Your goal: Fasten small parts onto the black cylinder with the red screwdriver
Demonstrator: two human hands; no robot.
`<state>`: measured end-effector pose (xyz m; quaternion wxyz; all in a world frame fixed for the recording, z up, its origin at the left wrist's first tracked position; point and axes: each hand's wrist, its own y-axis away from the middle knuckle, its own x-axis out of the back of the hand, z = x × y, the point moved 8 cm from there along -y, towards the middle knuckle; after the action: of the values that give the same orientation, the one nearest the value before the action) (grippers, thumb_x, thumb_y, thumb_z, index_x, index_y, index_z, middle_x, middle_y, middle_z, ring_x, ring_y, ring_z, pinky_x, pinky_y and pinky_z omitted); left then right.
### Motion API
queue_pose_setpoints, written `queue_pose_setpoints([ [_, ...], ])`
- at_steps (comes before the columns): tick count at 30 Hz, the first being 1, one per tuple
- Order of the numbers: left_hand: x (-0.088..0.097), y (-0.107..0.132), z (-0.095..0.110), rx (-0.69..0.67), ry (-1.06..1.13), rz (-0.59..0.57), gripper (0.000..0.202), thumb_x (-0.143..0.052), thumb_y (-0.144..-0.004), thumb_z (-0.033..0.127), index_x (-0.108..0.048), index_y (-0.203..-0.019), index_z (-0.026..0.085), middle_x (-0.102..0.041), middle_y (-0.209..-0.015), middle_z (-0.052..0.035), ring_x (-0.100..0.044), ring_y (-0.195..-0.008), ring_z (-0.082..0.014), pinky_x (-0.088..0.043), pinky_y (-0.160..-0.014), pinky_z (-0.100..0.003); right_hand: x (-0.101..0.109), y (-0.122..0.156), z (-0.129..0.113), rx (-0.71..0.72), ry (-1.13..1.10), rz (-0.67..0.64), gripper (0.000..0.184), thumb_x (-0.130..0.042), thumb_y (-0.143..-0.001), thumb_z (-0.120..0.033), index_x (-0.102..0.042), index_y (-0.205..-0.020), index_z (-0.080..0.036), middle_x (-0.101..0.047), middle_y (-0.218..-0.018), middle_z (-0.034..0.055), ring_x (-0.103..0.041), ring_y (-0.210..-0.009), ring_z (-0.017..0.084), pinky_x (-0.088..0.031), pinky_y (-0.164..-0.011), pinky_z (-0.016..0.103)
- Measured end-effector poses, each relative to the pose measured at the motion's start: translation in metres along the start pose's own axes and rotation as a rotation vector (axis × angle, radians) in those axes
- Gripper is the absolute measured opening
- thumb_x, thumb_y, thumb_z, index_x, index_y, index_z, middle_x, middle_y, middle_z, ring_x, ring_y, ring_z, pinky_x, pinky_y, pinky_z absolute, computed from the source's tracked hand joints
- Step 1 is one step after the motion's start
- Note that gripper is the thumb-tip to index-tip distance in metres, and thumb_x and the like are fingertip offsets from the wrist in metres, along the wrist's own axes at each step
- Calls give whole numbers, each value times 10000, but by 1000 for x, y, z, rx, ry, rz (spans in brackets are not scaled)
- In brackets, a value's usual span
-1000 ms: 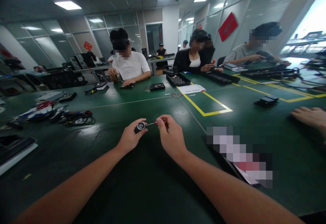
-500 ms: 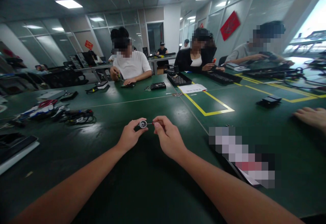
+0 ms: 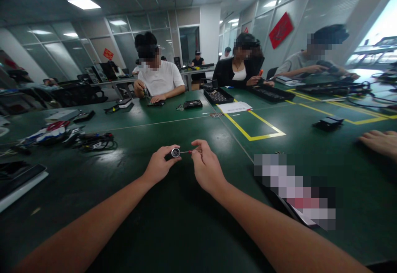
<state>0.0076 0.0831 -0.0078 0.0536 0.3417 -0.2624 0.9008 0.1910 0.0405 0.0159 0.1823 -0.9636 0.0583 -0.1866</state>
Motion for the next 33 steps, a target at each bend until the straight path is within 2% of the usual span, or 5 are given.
queue_pose_setpoints([
  [6,-1,0,6,-41,-9,-19,343,-770,-856,186,-708,-1186,254,-735,-1119,-31,-644,-1062,-243,-479,-975,-401,1,-1,-11,37,155,-30,430,-373,-1033,-474,-707,-914,-232,-689,-755,24,-661,-721,211,-445,-666,325],
  [12,-1,0,4,-49,-33,-16,351,-780,-851,190,-706,-1186,261,-735,-1126,-26,-642,-1069,-243,-481,-970,-403,0,-1,-9,29,169,-5,330,-413,-1001,-352,-660,-1169,-212,-747,-941,67,-704,-831,237,-480,-736,345],
  [18,-4,0,5,-78,-61,-37,345,-786,-850,203,-710,-1180,267,-740,-1122,-18,-642,-1074,-243,-473,-982,-416,-1,0,-2,-19,102,-23,295,-422,-979,-330,-605,-1180,-215,-705,-870,38,-664,-752,217,-463,-675,331],
  [25,-5,0,10,-89,-90,-63,336,-793,-843,207,-718,-1165,262,-745,-1103,-28,-646,-1058,-251,-462,-1014,-446,2,-6,-7,1,168,-19,369,-390,-1011,-435,-685,-918,-233,-705,-790,35,-656,-733,222,-431,-669,333],
  [33,-3,0,5,-78,-61,-38,340,-781,-856,211,-708,-1182,274,-740,-1130,-16,-639,-1081,-244,-469,-984,-426,-3,-2,-1,-41,93,-40,284,-434,-967,-343,-585,-1178,-228,-694,-824,25,-648,-712,220,-449,-655,342],
])
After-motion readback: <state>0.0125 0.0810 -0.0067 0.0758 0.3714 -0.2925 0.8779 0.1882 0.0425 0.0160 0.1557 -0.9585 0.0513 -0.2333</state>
